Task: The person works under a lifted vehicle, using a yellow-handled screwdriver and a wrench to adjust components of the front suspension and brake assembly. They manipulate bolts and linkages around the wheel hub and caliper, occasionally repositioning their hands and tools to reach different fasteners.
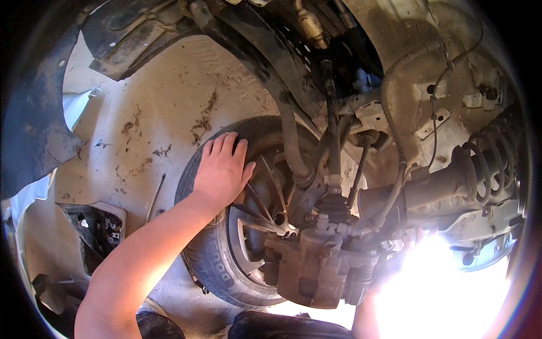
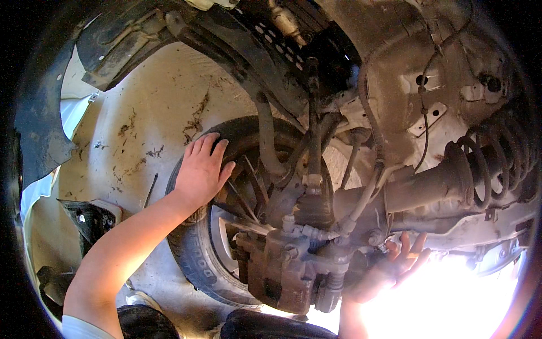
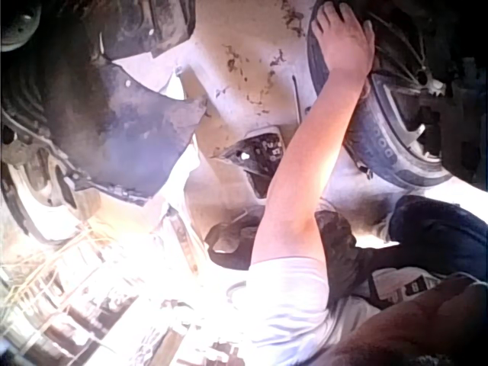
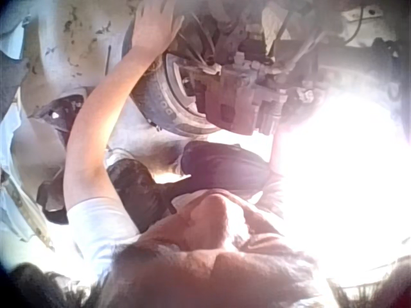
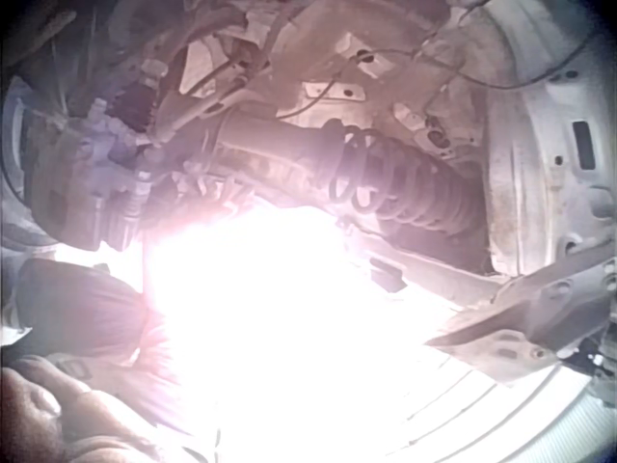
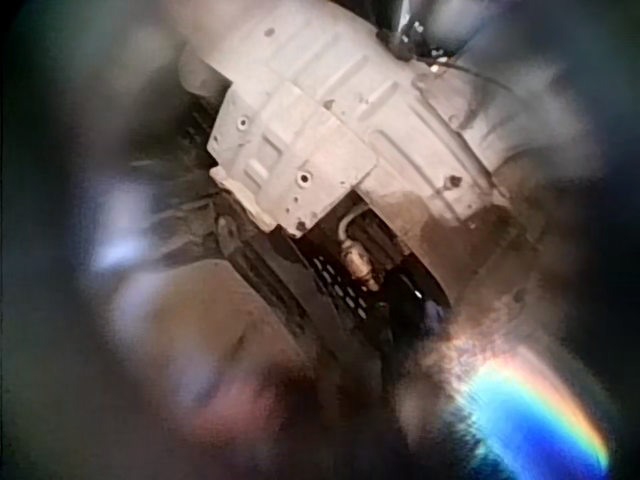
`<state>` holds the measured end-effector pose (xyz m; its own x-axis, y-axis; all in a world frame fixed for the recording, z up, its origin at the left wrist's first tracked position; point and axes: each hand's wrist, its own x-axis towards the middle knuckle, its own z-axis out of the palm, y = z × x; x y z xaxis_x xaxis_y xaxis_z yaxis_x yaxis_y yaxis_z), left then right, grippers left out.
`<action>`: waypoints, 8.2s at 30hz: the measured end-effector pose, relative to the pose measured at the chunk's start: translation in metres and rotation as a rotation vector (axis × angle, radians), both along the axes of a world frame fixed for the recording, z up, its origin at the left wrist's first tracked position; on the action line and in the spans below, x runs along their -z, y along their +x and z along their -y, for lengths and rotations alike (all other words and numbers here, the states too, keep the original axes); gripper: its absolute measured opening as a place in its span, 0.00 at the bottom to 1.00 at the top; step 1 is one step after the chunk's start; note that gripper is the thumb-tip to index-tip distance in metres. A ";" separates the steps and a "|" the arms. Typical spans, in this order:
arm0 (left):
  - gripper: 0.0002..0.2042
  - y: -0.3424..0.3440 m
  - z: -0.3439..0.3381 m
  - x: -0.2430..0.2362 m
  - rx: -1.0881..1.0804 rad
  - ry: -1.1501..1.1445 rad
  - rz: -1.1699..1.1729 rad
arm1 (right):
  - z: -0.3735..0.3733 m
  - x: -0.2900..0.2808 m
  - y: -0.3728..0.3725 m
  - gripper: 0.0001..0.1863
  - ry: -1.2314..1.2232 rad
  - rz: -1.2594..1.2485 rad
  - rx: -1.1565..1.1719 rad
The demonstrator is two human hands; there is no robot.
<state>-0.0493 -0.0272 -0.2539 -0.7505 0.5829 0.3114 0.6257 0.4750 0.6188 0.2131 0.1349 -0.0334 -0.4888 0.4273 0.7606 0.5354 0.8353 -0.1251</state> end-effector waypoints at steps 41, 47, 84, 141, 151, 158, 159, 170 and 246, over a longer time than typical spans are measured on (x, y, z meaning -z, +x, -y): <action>0.24 -0.001 -0.002 0.000 0.004 0.008 -0.023 | 0.010 0.005 -0.013 0.48 -0.224 -0.284 -0.291; 0.24 0.000 -0.001 -0.002 0.006 -0.002 -0.030 | 0.014 0.004 -0.018 0.49 -0.233 -0.309 -0.272; 0.25 -0.001 0.002 -0.004 0.009 -0.005 -0.015 | 0.014 0.003 -0.017 0.48 -0.183 -0.239 -0.224; 0.14 -0.009 0.039 -0.065 1.023 0.177 1.049 | 0.027 -0.008 -0.028 0.38 -0.407 -0.406 -0.167; 0.14 -0.002 0.042 -0.066 0.951 0.074 1.039 | 0.014 -0.002 -0.020 0.42 -0.197 -0.198 -0.305; 0.15 0.005 0.045 -0.068 0.907 0.152 1.116 | 0.024 -0.002 -0.030 0.41 -0.221 -0.253 -0.274; 0.15 0.005 0.045 -0.068 0.911 0.170 1.156 | 0.023 -0.001 -0.029 0.41 -0.222 -0.257 -0.276; 0.15 0.015 0.040 -0.061 0.891 0.176 1.137 | 0.025 -0.001 -0.030 0.31 -0.204 -0.231 -0.387; 0.13 0.012 0.048 -0.069 0.739 0.238 0.795 | 0.017 0.000 -0.033 0.39 -0.124 -0.247 -0.423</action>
<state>-0.0378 -0.0753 -0.1854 -0.2782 0.9587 0.0595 0.0907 -0.0354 0.9952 0.1805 0.1182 -0.0332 -0.4502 0.3255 0.8315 0.0951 0.9434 -0.3178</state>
